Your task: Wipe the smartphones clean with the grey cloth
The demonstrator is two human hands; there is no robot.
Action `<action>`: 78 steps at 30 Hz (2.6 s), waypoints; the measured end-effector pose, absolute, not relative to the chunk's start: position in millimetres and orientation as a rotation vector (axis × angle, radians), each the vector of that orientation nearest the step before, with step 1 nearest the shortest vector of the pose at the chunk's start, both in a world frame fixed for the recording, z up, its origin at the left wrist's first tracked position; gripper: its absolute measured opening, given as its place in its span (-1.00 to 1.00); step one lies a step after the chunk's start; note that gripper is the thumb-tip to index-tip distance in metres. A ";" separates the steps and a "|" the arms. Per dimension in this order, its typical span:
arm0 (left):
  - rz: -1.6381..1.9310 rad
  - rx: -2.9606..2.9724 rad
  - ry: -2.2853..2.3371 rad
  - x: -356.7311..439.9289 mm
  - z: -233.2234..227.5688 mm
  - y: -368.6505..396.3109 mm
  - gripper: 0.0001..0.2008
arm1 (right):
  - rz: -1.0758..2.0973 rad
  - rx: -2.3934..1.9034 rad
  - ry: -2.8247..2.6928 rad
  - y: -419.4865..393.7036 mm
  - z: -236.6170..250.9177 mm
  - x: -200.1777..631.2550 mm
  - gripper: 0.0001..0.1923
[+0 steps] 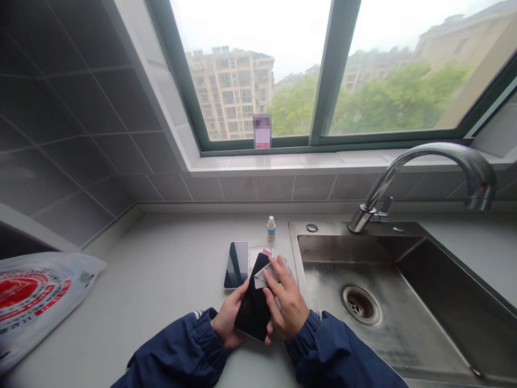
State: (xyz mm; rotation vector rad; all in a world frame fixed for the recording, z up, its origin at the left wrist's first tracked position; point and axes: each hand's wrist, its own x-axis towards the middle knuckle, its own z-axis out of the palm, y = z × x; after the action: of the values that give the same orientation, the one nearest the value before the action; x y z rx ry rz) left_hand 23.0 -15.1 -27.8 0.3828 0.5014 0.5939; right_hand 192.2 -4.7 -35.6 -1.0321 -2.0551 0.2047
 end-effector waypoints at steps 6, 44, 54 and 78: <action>0.594 0.353 0.545 22.9 -26.5 -16.0 -0.25 | 0.024 -1.144 -2.199 -5.6 -30.6 194.6 -0.57; 0.722 0.305 0.336 20.3 -23.0 -14.4 -0.16 | 0.213 -0.835 -2.484 -11.4 -26.5 189.9 -0.41; 0.767 0.188 0.404 22.9 -22.4 -14.9 -0.24 | 0.338 -0.675 -2.569 -22.2 -12.2 183.2 -0.32; 0.529 0.417 0.494 19.5 -20.4 -13.7 0.02 | 0.166 -1.020 -2.443 -0.3 -31.7 200.6 -0.45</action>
State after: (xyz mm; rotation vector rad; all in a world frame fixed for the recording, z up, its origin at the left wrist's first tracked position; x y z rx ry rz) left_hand 19.5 -13.7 -20.4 0.4167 0.4940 0.5290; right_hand 200.6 -0.3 -31.7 -1.0200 -2.4430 0.1659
